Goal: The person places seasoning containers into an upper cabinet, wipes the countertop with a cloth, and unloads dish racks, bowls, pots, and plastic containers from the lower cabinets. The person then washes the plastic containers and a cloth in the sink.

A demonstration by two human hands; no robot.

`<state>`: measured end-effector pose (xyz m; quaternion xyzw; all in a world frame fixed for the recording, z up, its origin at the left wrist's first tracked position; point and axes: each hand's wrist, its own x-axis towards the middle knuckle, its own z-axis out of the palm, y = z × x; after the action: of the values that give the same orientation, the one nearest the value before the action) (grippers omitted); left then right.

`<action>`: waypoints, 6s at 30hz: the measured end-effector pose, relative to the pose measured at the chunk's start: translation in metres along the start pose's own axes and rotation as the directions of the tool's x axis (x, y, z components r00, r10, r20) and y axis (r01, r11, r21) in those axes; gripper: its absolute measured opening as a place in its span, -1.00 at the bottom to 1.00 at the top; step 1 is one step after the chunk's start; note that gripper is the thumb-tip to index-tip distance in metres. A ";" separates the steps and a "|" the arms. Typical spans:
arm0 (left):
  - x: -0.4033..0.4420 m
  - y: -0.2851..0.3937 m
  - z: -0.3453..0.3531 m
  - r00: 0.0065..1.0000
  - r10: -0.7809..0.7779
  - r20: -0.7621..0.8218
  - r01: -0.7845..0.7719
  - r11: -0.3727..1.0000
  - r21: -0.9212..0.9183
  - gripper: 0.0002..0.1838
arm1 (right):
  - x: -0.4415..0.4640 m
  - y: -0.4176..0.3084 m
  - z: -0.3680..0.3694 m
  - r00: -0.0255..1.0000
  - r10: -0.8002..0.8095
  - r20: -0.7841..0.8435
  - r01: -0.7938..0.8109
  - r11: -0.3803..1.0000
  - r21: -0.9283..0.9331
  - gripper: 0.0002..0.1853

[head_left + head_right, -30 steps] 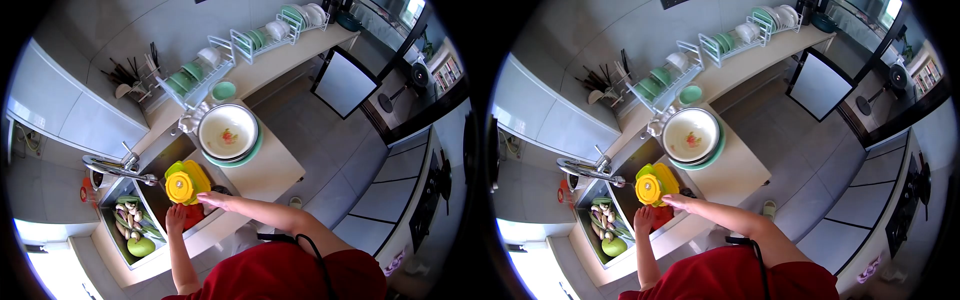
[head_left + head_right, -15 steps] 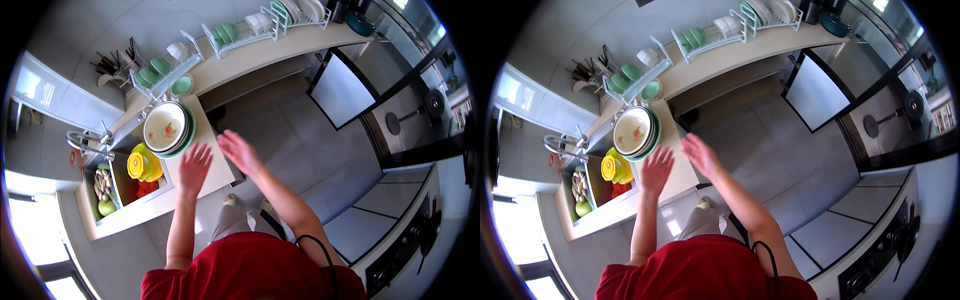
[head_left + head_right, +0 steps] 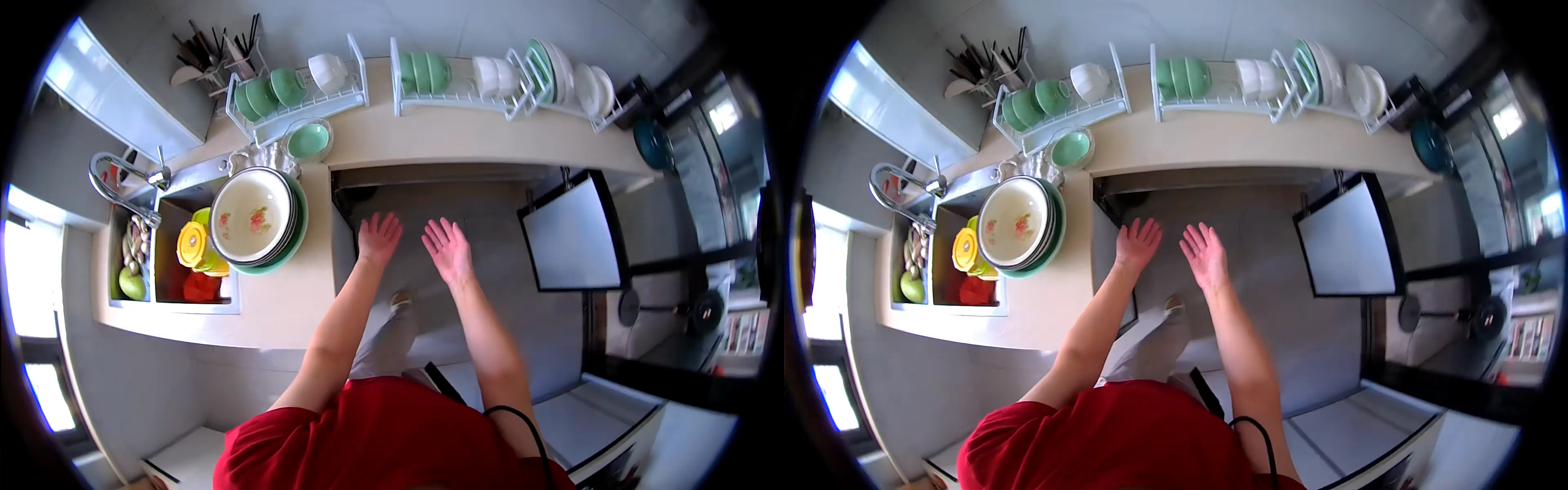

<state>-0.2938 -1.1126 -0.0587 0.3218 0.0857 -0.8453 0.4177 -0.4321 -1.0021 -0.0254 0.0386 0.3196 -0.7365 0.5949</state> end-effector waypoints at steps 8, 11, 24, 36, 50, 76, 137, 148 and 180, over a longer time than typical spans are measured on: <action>0.098 0.009 -0.015 0.990 0.084 -0.115 -0.090 0.995 -0.041 -0.55 | 0.117 -0.026 0.003 0.978 0.210 -0.011 -0.210 0.975 -0.075 -0.38; 0.120 0.005 -0.032 0.981 0.157 -0.113 -0.172 0.975 -0.138 -0.59 | 0.162 -0.025 -0.003 0.951 0.307 -0.013 -0.306 0.943 -0.131 -0.43; 0.263 -0.004 -0.178 0.857 0.468 -0.214 -0.447 0.883 0.139 -0.50 | 0.346 0.050 -0.148 0.726 0.687 -0.028 -0.578 0.587 -0.567 -0.65; 0.487 0.027 -0.328 0.693 0.667 -0.274 -0.602 0.744 0.288 -0.37 | 0.629 0.226 -0.312 0.828 0.555 -0.080 -0.418 0.516 -0.748 -0.63; 0.538 0.040 -0.332 0.723 0.649 -0.236 -0.582 0.757 0.297 -0.17 | 0.648 0.256 -0.290 0.929 0.369 0.016 -0.148 0.412 -0.899 -0.47; 0.465 -0.029 -0.308 0.707 0.661 -0.251 -0.589 0.747 0.309 -0.20 | 0.539 0.167 -0.338 0.891 0.449 0.068 -0.165 0.460 -0.872 -0.38; -0.192 0.202 0.056 0.389 0.893 -0.227 -0.425 0.393 0.815 -0.51 | 0.091 0.112 0.292 0.663 0.683 0.305 0.321 0.109 -0.941 -0.64; -0.154 0.233 0.005 0.205 0.971 -0.126 -0.192 0.166 0.967 -0.65 | 0.085 0.121 0.292 0.765 0.534 0.359 0.390 0.058 -0.919 -0.47; 0.380 -0.012 -0.277 0.735 0.675 0.063 -0.599 0.690 -0.407 -0.67 | 0.484 0.154 -0.290 0.805 0.592 0.046 -0.393 0.590 -0.705 -0.85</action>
<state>-0.3407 -1.2383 -0.5097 0.1590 0.0769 -0.6442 0.7442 -0.5272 -1.2778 -0.5325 -0.1911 0.4500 -0.3739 0.7881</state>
